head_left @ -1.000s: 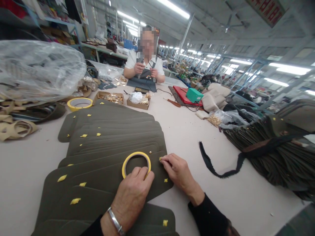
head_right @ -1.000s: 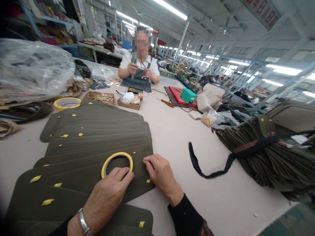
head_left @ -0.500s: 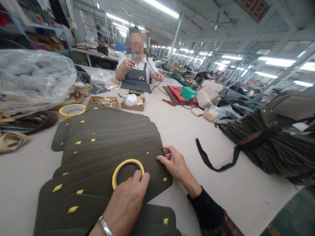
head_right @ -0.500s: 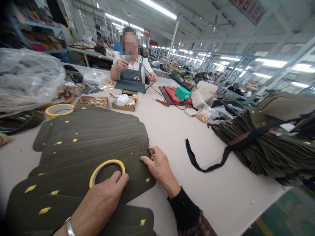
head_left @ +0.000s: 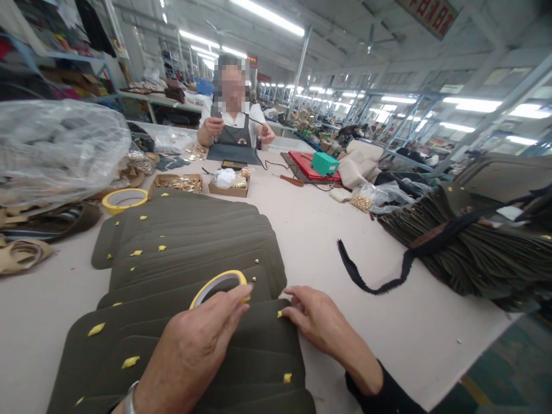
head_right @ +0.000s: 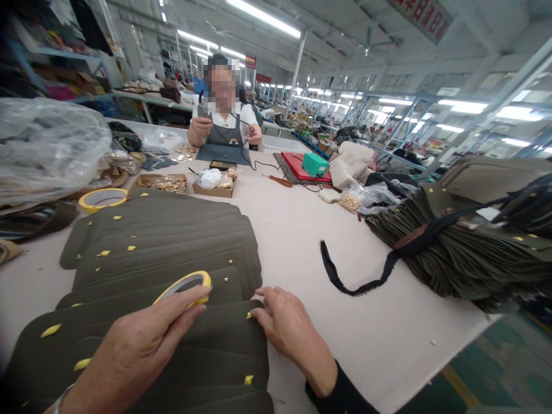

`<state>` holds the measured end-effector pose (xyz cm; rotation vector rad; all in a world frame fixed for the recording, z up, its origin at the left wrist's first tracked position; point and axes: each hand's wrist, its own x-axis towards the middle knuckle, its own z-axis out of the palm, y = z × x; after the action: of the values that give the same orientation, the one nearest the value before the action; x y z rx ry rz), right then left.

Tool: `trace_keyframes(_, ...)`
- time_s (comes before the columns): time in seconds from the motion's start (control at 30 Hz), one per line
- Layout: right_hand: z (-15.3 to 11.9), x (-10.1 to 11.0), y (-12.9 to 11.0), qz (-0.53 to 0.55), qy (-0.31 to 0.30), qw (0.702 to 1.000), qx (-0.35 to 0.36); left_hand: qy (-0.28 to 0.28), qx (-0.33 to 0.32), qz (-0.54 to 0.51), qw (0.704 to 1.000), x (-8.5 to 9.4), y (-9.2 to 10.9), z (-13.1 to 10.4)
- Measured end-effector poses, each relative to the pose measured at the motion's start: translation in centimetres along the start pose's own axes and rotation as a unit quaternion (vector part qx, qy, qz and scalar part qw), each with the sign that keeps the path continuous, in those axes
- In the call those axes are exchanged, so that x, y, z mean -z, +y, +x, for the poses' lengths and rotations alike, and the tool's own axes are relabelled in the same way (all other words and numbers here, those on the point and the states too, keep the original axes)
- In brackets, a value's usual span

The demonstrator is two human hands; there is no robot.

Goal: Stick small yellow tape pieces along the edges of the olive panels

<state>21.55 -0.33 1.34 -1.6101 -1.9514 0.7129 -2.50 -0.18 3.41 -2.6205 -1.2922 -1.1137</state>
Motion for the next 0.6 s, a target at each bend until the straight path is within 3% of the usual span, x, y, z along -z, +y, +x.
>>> trace_keyframes(0.07,-0.1,0.4,-1.2,0.044,0.049,0.998,0.023,-0.017,0.000,0.005,1.000,-0.1,0.2,-0.2)
trace_keyframes(0.2,0.1,0.3,-4.1,0.135,0.042,0.983,0.119,-0.018,-0.001,-0.009,1.000,-0.3,0.8,-0.4)
trace_keyframes(0.37,0.2,-1.1,-5.1,0.088,0.056,0.961,0.257,-0.019,-0.012,-0.010,1.000,-0.6,1.2,-0.7)
trace_keyframes(0.6,0.2,-2.6,-4.8,0.017,0.104,0.948,0.300,-0.028,0.018,-0.030,0.999,-0.5,1.4,-1.2)
